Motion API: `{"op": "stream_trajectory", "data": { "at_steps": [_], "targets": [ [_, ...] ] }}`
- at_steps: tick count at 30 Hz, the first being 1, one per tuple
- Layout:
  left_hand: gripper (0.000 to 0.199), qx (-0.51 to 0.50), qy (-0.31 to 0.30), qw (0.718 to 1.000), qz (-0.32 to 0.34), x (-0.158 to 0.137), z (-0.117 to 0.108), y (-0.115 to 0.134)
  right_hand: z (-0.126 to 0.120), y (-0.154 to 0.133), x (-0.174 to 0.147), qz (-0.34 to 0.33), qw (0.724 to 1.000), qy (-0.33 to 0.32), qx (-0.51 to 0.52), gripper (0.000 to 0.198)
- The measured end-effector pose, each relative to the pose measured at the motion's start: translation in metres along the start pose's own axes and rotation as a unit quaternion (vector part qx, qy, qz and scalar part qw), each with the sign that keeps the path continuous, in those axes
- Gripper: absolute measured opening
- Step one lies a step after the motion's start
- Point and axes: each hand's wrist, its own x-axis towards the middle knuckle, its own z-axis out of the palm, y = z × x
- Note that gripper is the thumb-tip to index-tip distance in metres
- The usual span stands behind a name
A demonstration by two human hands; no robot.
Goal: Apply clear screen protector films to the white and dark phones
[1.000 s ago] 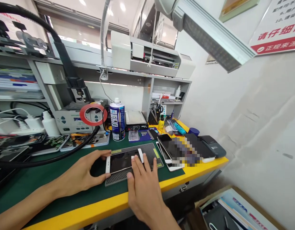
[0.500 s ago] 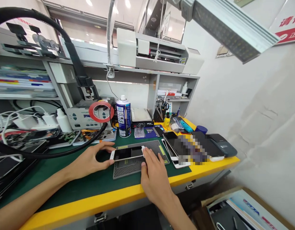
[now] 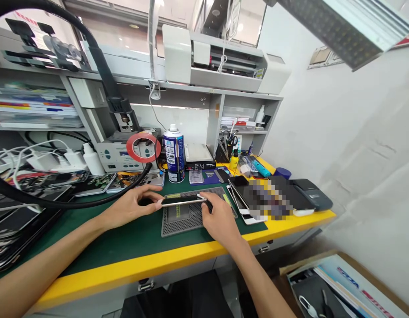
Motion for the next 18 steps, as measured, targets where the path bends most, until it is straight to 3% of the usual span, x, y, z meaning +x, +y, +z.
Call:
{"op": "stream_trajectory", "data": {
  "at_steps": [8,12,18],
  "targets": [
    [0.071,0.186,-0.037,0.978,0.088,-0.01,-0.006,0.002,0.003,0.011,-0.021,-0.12,0.984,-0.045,-0.127,0.045],
    [0.07,0.215,-0.072,0.969,0.101,-0.015,-0.01,0.004,0.005,0.009,-0.028,-0.132,0.978,-0.056,-0.152,0.044],
    [0.069,0.271,-0.058,0.954,0.116,-0.015,-0.006,-0.002,0.004,0.001,-0.035,-0.143,0.974,-0.068,-0.162,0.044]
  ]
}}
